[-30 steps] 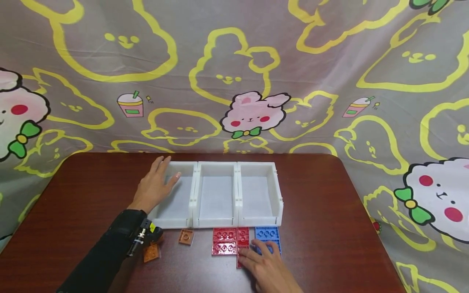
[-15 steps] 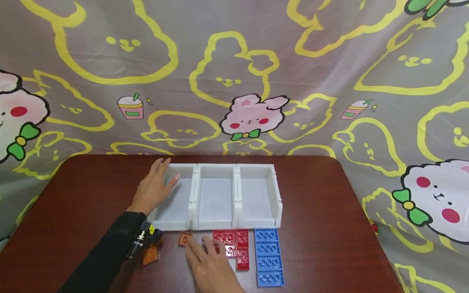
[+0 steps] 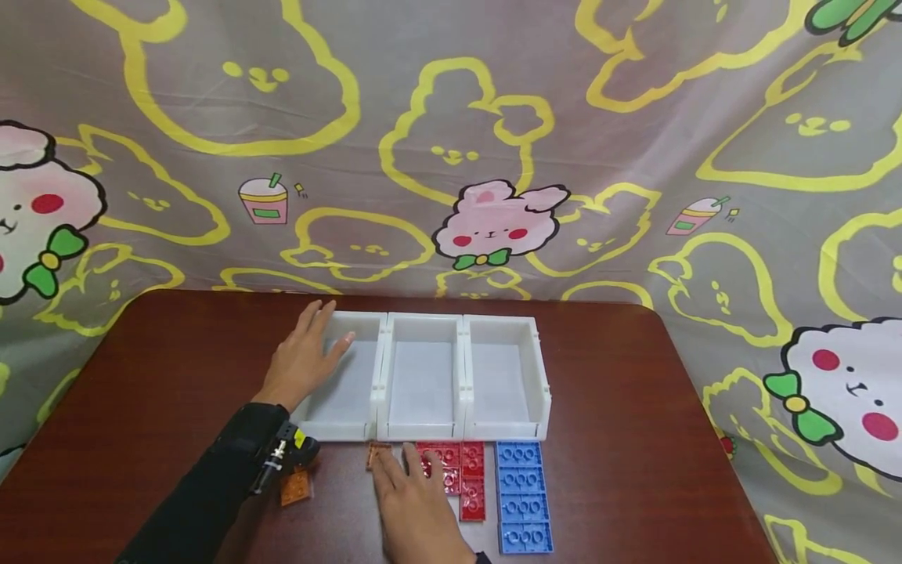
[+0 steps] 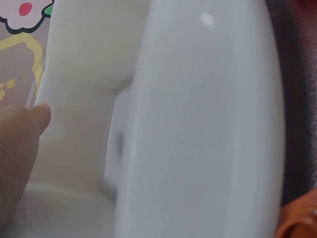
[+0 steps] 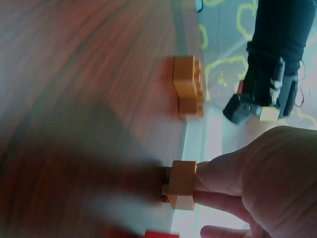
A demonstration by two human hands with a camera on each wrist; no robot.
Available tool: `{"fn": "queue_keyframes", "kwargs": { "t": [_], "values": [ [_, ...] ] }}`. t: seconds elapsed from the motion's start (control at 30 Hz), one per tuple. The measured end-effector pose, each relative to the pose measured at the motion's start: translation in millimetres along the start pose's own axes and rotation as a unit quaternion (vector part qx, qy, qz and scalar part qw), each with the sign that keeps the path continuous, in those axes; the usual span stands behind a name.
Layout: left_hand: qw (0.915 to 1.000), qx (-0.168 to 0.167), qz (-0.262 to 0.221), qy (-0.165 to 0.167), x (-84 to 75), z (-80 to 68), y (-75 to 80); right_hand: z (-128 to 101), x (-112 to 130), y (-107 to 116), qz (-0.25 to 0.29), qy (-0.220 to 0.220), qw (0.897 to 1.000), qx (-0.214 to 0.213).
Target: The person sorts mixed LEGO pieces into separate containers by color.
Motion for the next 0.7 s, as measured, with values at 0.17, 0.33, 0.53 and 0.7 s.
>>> {"fn": "queue_keyframes", "kwargs": {
  "t": [0.17,0.33,0.53,0.7],
  "values": [
    [1.0,0.001,0.0,-0.002,-0.9,-0.6,1.2,-1,-5,4,0.008,-0.009,1.0,-0.007],
    [1.0,0.002,0.001,-0.002,-0.8,-0.6,2.9,3,2,8,0.018,-0.006,1.0,-0.008],
    [1.0,0.005,0.003,-0.002,0.0,0.4,3.1,17,42,17,-0.001,0.057,0.996,-0.074],
    [0.9999,0.011,0.001,0.001,0.8,-0.4,1.4,37,69,10,0.03,0.083,0.994,-0.069]
  ]
}}
Point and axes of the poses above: each hand's wrist, its own z-axis towards the middle knuckle, its own y-axis out of the back of the hand, x = y × z, the point moved 10 cm from there along z, towards the middle knuckle, and after that the axes turned 2 degrees about -z, right-handed, at the moved point
